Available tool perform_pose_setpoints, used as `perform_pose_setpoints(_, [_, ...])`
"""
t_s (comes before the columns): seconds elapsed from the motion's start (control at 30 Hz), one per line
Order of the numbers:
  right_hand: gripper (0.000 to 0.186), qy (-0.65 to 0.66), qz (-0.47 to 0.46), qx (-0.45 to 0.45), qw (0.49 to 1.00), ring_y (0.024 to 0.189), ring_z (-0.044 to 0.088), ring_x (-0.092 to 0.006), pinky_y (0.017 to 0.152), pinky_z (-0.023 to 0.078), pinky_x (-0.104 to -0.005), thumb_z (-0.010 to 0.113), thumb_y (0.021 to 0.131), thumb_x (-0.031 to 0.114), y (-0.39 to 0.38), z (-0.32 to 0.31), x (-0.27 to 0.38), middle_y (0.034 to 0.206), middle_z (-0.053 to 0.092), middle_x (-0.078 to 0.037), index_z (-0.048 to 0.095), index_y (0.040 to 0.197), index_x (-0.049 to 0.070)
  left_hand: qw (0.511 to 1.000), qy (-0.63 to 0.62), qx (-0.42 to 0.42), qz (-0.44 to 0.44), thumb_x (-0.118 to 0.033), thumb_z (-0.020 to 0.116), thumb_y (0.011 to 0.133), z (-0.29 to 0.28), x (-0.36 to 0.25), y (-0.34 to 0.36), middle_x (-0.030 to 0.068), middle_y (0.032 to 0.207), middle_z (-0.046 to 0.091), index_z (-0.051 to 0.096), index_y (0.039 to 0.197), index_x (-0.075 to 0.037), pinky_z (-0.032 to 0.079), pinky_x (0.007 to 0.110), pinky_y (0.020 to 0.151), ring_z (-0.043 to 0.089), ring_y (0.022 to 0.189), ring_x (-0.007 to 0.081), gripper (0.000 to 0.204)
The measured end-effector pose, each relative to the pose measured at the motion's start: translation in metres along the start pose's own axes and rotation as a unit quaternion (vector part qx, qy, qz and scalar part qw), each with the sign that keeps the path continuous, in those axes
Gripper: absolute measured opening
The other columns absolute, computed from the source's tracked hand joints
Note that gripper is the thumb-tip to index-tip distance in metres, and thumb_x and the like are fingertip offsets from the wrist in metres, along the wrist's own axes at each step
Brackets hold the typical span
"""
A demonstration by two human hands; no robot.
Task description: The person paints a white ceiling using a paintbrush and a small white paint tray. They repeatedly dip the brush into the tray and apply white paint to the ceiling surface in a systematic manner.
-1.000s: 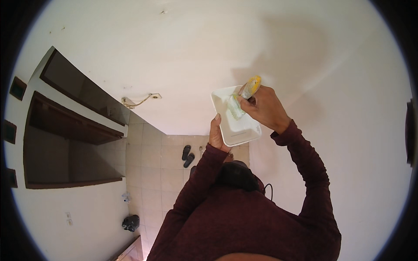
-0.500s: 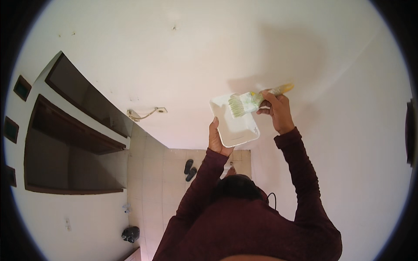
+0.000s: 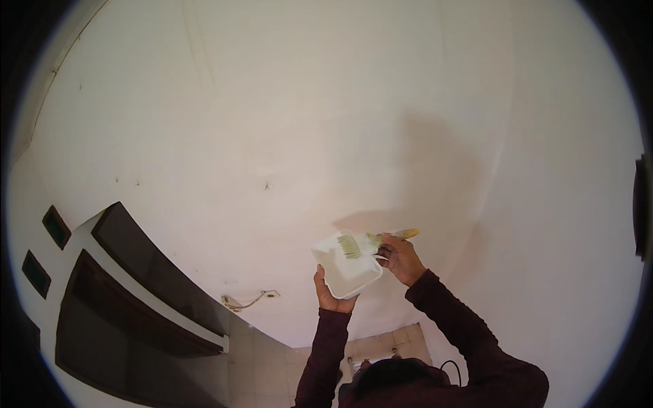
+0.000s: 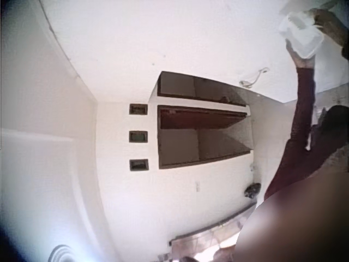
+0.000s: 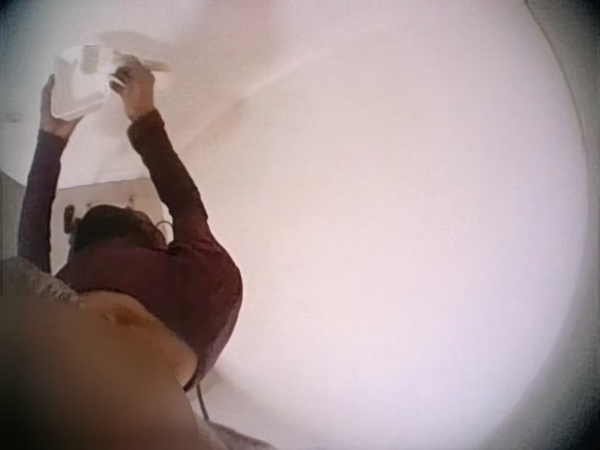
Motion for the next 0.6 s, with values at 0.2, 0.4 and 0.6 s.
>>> perform_pose_setpoints(0.2, [0.024, 0.027, -0.064, 0.015, 0.997, 0.095, 0.064, -0.0176, 0.082, 0.052, -0.0374, 0.065, 0.095, 0.03, 0.021, 0.043, 0.03, 0.105, 0.065, -0.003, 0.061, 0.111, 0.012, 0.999, 0.012, 0.005, 0.031, -0.051, 0.067, 0.087, 0.019, -0.026, 0.013, 0.0084, 0.14, 0.055, 0.049, 0.142, -0.019, 0.044, 0.062, 0.103, 0.053, 0.127, 0.0336, 0.066])
perform_pose_setpoints(0.4, [0.023, 0.046, -0.234, 0.034, 0.971, 0.098, 0.064, -0.0172, 0.084, 0.054, -0.0408, 0.068, 0.095, 0.026, 0.078, 0.095, 0.095, 0.104, 0.066, -0.002, 0.063, 0.111, 0.01, 0.997, 0.025, 0.014, 0.065, -0.051, 0.067, 0.087, 0.022, -0.037, 0.009, 0.0077, 0.142, 0.053, 0.048, 0.143, -0.02, 0.041, 0.063, 0.106, 0.051, 0.13, 0.0334, 0.066])
perform_pose_setpoints(0.6, [0.03, -0.11, -0.455, 0.028, 0.883, 0.089, 0.068, -0.0164, 0.071, 0.06, -0.0318, 0.068, 0.094, 0.017, 0.151, 0.137, 0.165, 0.103, 0.068, -0.009, 0.061, 0.116, -0.003, 0.995, 0.03, -0.044, 0.084, -0.051, 0.063, 0.089, -0.001, -0.031, -0.003, 0.007, 0.142, 0.054, 0.047, 0.144, -0.02, 0.041, 0.062, 0.106, 0.052, 0.129, 0.033, 0.065])
Point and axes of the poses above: each hand's wrist, its own y-axis towards the middle knuckle, its own z-axis out of the palm, x = y × z, the point moved 1 cm from there along y, towards the middle knuckle
